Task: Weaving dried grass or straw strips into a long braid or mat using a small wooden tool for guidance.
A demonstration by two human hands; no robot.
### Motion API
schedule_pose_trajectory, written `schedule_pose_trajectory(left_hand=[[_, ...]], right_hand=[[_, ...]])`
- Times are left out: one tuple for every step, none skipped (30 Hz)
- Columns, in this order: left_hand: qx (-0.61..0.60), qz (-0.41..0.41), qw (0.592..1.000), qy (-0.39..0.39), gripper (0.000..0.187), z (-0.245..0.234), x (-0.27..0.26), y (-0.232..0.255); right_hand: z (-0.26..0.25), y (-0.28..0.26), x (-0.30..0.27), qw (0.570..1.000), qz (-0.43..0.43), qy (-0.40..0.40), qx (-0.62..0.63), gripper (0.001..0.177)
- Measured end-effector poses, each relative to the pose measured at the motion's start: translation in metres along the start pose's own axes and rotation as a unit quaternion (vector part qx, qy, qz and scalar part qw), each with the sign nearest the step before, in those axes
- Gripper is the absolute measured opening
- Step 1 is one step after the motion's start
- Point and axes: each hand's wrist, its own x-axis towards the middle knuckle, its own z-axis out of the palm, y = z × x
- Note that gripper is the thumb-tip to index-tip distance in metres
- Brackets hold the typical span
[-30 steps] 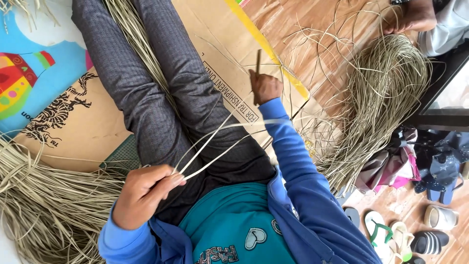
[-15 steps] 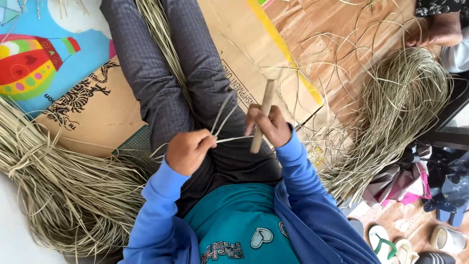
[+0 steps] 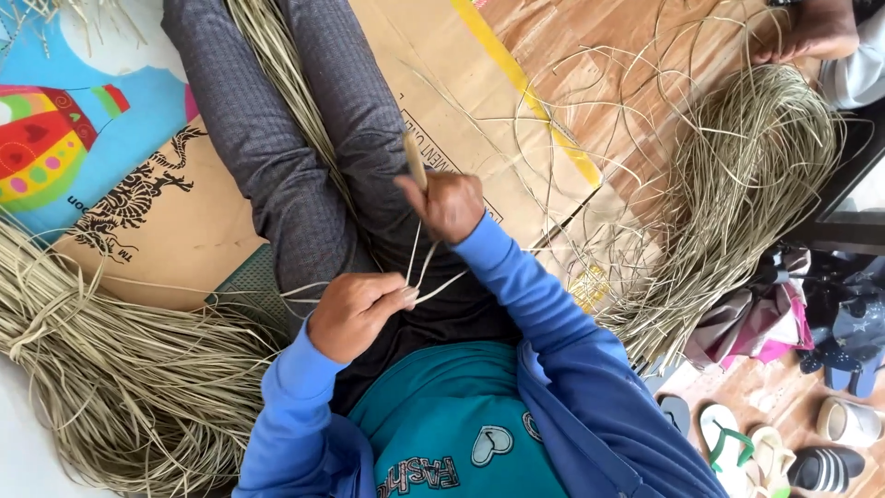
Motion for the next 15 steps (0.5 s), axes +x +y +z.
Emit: schedule_pose_trajectory(left_hand=[[0.000, 0.001, 1.000, -0.002, 0.049, -0.003, -0.006, 0.003], [-0.038, 0.000, 0.999, 0.001, 0.050, -0.005, -0.012, 0.007], [-0.075, -0.001, 0.997, 0.005, 0.052, -0.008, -0.018, 0.010], [-0.075, 0.000, 0.997, 0.004, 0.052, -0.013, -0.022, 0.014], [-0.109, 0.002, 0.994, -0.003, 0.051, -0.017, -0.028, 0.017], [-0.142, 0.003, 0.990, -0.009, 0.051, -0.021, -0.034, 0.021], [-0.142, 0.004, 0.990, -0.010, 0.051, -0.023, -0.043, 0.021], [-0.140, -0.020, 0.990, 0.001, 0.036, -0.026, -0.053, 0.021], [-0.138, -0.044, 0.989, 0.013, 0.023, -0.029, -0.062, 0.021], [-0.138, -0.043, 0.989, 0.013, 0.023, -0.035, -0.070, 0.022], [-0.144, -0.041, 0.989, 0.010, 0.024, -0.042, -0.079, 0.024], [-0.149, -0.038, 0.988, 0.006, 0.024, -0.048, -0.088, 0.026], [-0.150, -0.038, 0.988, 0.007, 0.024, -0.050, -0.089, 0.025], [-0.120, -0.048, 0.991, 0.016, 0.023, -0.052, -0.092, 0.025], [-0.089, -0.060, 0.994, 0.025, 0.023, -0.055, -0.095, 0.024]], right_hand=[[0.005, 0.012, 0.001, 1.000, 0.002, 0.001, -0.001, 0.058], [0.010, 0.025, 0.002, 0.998, 0.051, -0.034, -0.033, 0.060], [0.015, 0.037, 0.004, 0.991, 0.099, -0.068, -0.064, 0.063], [0.023, 0.052, 0.004, 0.991, 0.100, -0.067, -0.065, 0.063], [0.030, 0.067, 0.003, 0.986, 0.097, -0.053, -0.124, 0.061], [0.038, 0.081, 0.002, 0.978, 0.094, -0.039, -0.182, 0.059], [0.043, 0.101, -0.001, 0.978, 0.094, -0.038, -0.182, 0.059], [0.048, 0.120, -0.003, 0.963, 0.136, -0.093, -0.212, 0.055], [0.053, 0.140, -0.005, 0.943, 0.176, -0.147, -0.240, 0.057], [0.052, 0.158, -0.006, 0.943, 0.176, -0.146, -0.240, 0.057], [0.051, 0.175, -0.009, 0.925, 0.220, -0.174, -0.255, 0.058], [0.050, 0.192, -0.013, 0.905, 0.263, -0.202, -0.268, 0.059], [0.045, 0.207, -0.016, 0.905, 0.262, -0.203, -0.269, 0.059], [0.041, 0.221, -0.019, 0.893, 0.316, -0.182, -0.265, 0.064], [0.037, 0.235, -0.021, 0.879, 0.367, -0.160, -0.259, 0.070]])
